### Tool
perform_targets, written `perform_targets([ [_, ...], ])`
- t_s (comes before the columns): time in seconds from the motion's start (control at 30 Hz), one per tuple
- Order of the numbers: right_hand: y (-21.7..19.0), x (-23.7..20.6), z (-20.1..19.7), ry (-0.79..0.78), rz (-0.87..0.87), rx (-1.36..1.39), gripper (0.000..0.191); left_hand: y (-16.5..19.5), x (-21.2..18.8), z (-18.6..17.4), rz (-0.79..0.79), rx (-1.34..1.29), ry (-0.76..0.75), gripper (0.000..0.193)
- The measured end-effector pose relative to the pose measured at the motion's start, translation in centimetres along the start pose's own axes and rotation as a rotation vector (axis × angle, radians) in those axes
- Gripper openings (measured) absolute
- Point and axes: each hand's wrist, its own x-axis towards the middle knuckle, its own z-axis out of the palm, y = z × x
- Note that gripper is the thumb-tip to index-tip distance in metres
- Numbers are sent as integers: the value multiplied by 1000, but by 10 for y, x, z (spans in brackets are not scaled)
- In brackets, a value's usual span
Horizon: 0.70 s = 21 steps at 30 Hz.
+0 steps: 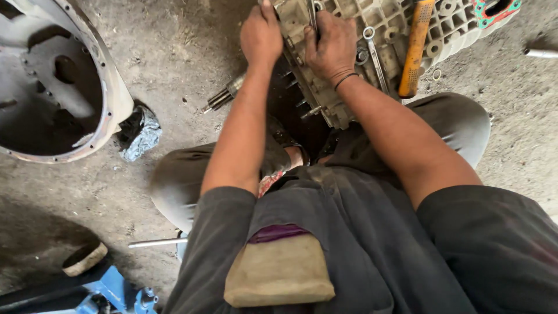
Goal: The person uses a wrench to tighten bolts on an engine block while sitting on the floor. They wipe the engine with a cloth and continue adjusting bolts with assistance from another person.
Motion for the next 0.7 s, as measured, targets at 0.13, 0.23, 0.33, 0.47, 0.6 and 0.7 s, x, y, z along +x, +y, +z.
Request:
perform_targets([
  [0.13,-1,0,-1,-9,-1,-4,18,2,7,-12,-71,60,-109,55],
  [0.23,2,-1,0,-12,4,4,19,3,-1,-11,-68,-42,-80,52],
  [0.33,4,-2,3,11,-12,-19,20,-1,-5,-4,-101,-99,-104,52],
  [0.47,2,-2,3,23,-44,-18,17,-6,11,1,-76,-85,-83,47],
  [0.6,-1,0,1,20,-34,-4,15,-7,4,-5,-119,8,-138,49],
  [0.7,0,-1,1,13,-37,-18,16,2,-9,2,4,-63,65,48],
])
